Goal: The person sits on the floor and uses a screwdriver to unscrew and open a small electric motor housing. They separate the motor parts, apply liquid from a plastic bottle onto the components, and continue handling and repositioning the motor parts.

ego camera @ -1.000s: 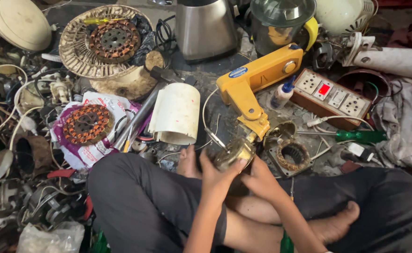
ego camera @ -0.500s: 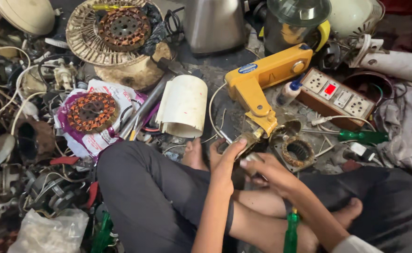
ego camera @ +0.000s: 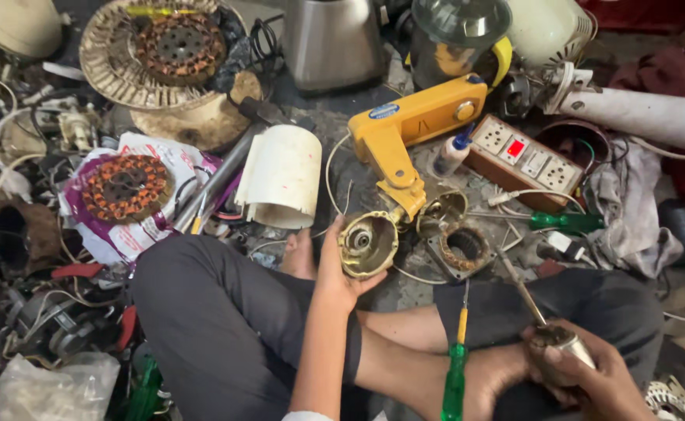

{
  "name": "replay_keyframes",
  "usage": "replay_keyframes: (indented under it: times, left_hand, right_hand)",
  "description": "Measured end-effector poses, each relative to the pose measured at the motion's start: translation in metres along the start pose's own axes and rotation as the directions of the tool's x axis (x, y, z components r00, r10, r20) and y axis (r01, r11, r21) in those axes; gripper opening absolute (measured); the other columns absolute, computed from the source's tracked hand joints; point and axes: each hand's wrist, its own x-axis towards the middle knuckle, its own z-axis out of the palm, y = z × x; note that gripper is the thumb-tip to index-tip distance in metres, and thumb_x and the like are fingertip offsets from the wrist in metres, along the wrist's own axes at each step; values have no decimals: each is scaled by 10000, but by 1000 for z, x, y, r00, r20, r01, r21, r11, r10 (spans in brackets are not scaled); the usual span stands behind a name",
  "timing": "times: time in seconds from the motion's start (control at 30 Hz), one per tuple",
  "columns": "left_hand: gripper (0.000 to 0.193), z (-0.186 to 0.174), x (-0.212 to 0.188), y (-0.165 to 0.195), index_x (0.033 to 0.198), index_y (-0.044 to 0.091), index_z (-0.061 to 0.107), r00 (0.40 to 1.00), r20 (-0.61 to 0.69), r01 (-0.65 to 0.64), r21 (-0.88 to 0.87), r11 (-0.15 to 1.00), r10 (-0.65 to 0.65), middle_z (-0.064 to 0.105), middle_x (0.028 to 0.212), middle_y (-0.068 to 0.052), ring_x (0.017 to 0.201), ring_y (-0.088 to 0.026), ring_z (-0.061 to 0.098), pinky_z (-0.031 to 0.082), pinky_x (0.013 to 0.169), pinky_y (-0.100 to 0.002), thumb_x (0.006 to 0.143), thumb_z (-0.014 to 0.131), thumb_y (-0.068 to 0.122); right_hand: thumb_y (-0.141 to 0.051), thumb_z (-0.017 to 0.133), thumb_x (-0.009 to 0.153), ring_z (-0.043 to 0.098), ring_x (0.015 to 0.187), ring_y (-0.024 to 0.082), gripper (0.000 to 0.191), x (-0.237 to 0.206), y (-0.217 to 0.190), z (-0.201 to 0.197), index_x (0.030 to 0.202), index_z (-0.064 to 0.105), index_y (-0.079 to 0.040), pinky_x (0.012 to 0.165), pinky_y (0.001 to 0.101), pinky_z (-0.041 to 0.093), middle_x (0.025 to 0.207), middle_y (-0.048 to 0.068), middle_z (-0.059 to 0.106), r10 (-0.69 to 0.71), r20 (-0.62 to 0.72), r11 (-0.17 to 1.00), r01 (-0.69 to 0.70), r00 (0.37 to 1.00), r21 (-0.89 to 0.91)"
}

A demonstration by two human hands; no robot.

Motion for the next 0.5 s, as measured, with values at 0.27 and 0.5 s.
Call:
replay_keyframes:
  times: [0.27,0.5]
  left_hand:
    - [669,3,1,-5,1320,253,633,999,36,12,-32,999,-11,708,1286,-65,1129,-341,687,421,1050,-635,866,446,708]
    - [725,6,3,-9,1403,231,577,999,-35,-3,-76,997,0,599,1464,-87,1333,-332,565,363,1091,-691,908,356,713]
  right_hand:
    - [-213,710,857,576,583,112,396,10,20,65,1176,687,22,474,242,416,781,106,688,-210,-173,973,223,962,55]
    - [-207,719,847,568,576,98,395,3,0,79,1174,691,13,470,237,417,772,86,684,-261,-138,961,271,955,56]
